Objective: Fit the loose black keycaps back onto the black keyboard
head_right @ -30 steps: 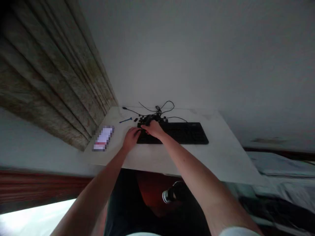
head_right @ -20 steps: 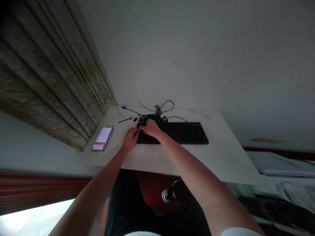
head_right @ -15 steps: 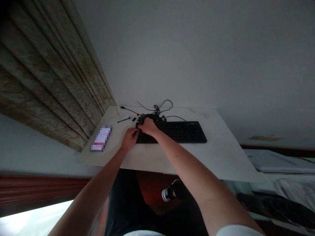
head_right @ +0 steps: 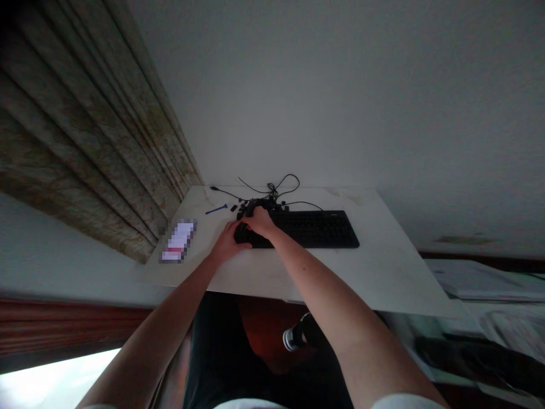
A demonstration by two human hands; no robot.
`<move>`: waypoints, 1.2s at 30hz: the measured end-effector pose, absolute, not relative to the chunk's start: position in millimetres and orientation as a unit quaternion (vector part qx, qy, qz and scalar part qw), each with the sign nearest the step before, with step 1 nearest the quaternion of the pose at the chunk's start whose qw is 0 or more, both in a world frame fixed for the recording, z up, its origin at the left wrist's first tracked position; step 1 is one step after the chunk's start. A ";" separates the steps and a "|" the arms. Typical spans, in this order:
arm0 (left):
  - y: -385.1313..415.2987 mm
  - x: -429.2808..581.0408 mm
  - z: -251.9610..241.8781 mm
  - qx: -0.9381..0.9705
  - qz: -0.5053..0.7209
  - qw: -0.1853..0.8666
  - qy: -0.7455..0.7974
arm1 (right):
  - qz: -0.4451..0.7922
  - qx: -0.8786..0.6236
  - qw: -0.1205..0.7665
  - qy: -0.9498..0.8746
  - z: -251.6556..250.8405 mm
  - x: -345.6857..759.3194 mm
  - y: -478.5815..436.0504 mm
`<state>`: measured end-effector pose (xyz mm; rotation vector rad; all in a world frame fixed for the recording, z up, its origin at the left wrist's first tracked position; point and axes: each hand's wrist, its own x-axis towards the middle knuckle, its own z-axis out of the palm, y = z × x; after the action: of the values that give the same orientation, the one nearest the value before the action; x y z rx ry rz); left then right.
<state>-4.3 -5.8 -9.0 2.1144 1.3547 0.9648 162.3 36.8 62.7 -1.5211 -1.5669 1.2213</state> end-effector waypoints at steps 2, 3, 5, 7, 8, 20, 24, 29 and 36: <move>-1.6 -4.1 -9.4 0.762 0.360 0.221 0.491 | 0.441 -0.577 0.296 -0.621 67.6 162.3 37.3; 0.4 -3.9 -9.3 0.761 0.365 0.221 0.489 | 0.423 -0.577 0.283 -0.638 71.1 161.8 37.2; 3.9 -3.5 -8.5 0.759 0.372 0.225 0.485 | 0.377 -0.577 0.255 -0.678 78.7 159.4 36.1; 6.4 -3.2 -7.1 0.756 0.374 0.229 0.486 | 0.333 -0.578 0.226 -0.710 85.5 155.7 34.3; 7.4 -2.9 -6.5 0.754 0.373 0.228 0.490 | 0.313 -0.582 0.214 -0.719 88.1 153.6 33.2; 15.5 -2.8 -15.3 0.769 0.357 0.193 0.493 | 0.234 -0.582 0.214 -0.749 87.3 145.0 28.2; 15.9 -1.8 -18.8 0.779 0.346 0.169 0.495 | 0.236 -0.582 0.226 -0.745 86.4 145.8 28.8; 16.3 -0.1 -23.1 0.779 0.341 0.154 0.503 | 0.233 -0.592 0.233 -0.736 81.4 144.5 29.5; 16.7 -0.4 -25.0 0.792 0.327 0.135 0.498 | 0.225 -0.604 0.232 -0.729 79.8 142.8 27.5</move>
<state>-0.4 16.7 -25.0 2.2930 1.4441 0.9464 142.8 27.5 79.8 -1.6596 -2.0037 0.6171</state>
